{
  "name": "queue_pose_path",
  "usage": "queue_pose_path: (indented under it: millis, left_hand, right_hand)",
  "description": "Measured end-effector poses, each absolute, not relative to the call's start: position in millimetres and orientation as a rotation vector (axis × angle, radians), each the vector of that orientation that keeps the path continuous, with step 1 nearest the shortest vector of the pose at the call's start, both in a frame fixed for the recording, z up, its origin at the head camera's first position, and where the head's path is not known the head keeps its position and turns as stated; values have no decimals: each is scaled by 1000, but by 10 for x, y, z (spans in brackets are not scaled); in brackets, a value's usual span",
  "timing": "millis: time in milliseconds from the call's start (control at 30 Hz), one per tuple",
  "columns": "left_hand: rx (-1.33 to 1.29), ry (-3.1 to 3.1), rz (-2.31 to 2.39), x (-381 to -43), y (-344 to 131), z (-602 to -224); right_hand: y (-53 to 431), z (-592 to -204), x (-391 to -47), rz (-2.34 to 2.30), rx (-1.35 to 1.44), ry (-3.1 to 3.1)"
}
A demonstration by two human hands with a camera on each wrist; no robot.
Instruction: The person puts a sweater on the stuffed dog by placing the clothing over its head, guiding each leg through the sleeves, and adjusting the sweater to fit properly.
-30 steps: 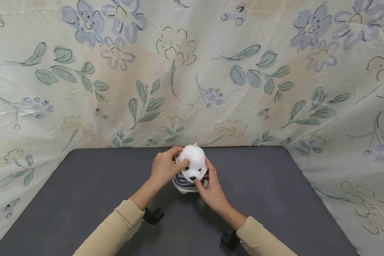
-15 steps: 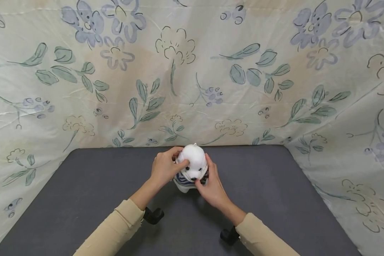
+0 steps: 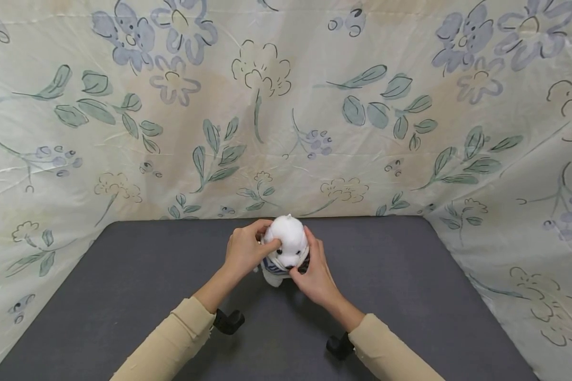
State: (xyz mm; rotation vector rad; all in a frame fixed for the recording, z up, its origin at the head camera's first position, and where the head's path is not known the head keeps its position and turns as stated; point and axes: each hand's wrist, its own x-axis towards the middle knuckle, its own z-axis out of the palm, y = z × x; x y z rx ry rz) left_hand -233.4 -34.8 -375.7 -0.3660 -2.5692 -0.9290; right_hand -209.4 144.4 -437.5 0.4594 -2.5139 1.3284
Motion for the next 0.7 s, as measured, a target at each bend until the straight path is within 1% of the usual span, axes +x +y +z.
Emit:
queue_pose_path:
  millis: [300, 467, 700]
  left_hand:
    - [-378, -2561, -964, -2320, -350, -3767]
    - [-374, -2562, -962, -2321, -352, -3764]
    - [-374, -2563, -986, -2314, -350, -3760]
  right_hand:
    - [1466, -4416, -2115, 1214, 541, -2487]
    - [1469, -4448, -2145, 1067, 586, -2443]
    - [1464, -4448, -2179, 858, 543, -2386]
